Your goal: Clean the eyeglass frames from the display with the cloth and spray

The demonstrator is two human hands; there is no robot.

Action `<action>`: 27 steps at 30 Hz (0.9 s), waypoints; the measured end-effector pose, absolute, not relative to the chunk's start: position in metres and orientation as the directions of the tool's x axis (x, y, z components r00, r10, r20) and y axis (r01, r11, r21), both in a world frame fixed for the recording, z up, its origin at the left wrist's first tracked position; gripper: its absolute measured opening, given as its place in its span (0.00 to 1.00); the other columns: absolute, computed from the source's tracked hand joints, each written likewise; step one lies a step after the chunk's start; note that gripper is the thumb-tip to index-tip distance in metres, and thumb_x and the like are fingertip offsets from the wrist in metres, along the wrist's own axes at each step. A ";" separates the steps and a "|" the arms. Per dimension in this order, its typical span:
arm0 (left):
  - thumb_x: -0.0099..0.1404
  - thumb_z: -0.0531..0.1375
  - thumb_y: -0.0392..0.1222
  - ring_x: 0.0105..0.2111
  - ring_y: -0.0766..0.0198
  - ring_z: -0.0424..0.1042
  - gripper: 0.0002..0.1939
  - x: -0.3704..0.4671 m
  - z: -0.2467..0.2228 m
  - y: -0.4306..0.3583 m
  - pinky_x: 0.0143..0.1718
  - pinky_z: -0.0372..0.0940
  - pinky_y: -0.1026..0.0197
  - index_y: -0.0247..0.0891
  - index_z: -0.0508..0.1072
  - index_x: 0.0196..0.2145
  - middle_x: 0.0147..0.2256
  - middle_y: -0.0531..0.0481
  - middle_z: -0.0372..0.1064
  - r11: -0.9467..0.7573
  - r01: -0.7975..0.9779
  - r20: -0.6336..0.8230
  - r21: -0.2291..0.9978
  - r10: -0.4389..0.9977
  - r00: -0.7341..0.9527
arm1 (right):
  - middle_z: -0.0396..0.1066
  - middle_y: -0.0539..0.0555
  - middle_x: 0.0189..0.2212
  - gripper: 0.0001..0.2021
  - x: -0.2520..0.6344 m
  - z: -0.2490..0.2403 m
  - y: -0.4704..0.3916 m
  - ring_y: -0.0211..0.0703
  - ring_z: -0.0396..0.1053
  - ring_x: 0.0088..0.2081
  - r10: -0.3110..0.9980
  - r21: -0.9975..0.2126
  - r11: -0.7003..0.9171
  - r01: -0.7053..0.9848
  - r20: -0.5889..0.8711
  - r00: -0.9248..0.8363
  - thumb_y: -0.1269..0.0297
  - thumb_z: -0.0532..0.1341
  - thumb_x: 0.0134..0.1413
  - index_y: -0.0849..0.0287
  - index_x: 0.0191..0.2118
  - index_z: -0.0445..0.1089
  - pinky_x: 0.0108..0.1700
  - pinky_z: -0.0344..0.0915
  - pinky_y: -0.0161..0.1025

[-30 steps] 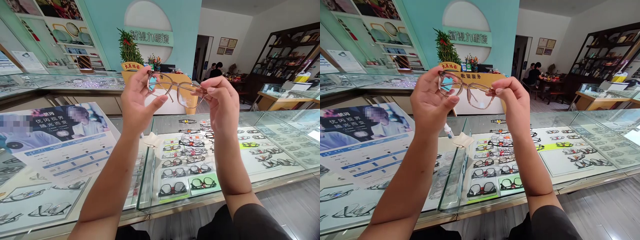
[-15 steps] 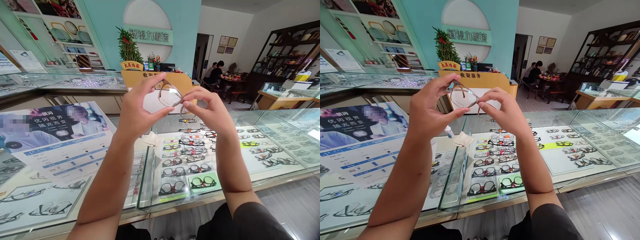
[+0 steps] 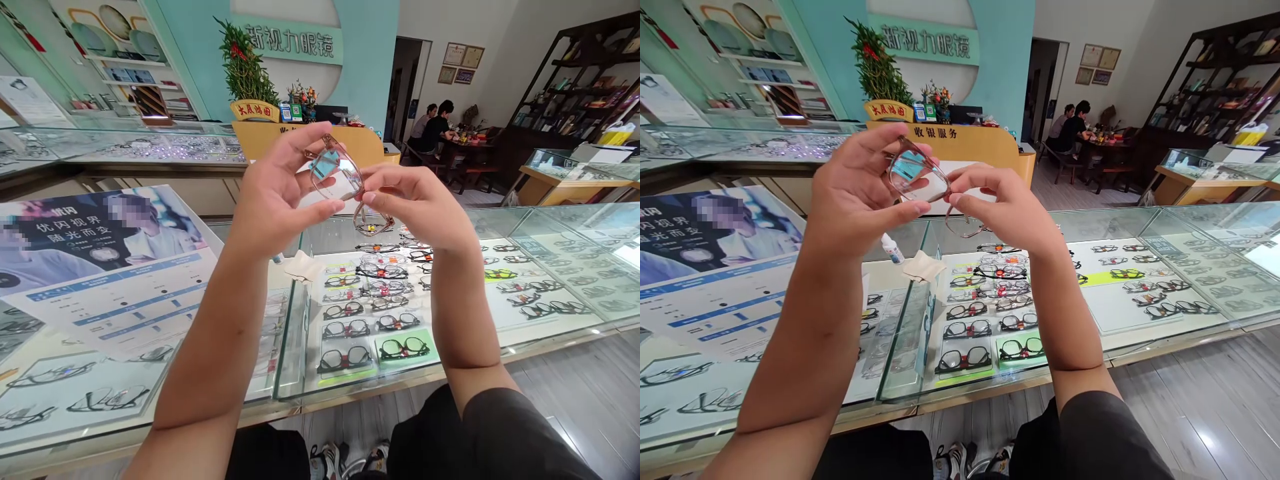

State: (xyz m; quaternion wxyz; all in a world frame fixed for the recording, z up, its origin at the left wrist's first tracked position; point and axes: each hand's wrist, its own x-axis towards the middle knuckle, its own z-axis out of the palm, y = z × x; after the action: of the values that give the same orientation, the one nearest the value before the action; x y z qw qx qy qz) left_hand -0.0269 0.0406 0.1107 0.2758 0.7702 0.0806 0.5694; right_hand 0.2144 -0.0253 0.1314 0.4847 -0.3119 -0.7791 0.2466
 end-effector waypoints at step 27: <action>0.57 0.77 0.58 0.23 0.67 0.59 0.18 0.030 0.076 0.037 0.24 0.53 0.59 0.44 0.83 0.35 0.26 0.53 0.70 -0.447 -0.094 0.446 0.889 0.894 -0.033 | 0.78 0.69 0.65 0.10 0.163 0.095 -0.021 0.60 0.80 0.58 0.650 -0.368 0.508 0.779 0.757 -0.067 0.64 0.61 0.75 0.60 0.50 0.80 0.60 0.75 0.54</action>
State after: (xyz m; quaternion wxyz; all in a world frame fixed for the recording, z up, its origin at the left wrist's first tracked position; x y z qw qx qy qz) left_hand 0.0301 0.0371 0.0763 0.3933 0.5733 0.3489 0.6285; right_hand 0.1627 -0.0212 0.0949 0.4745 -0.4915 -0.7271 -0.0677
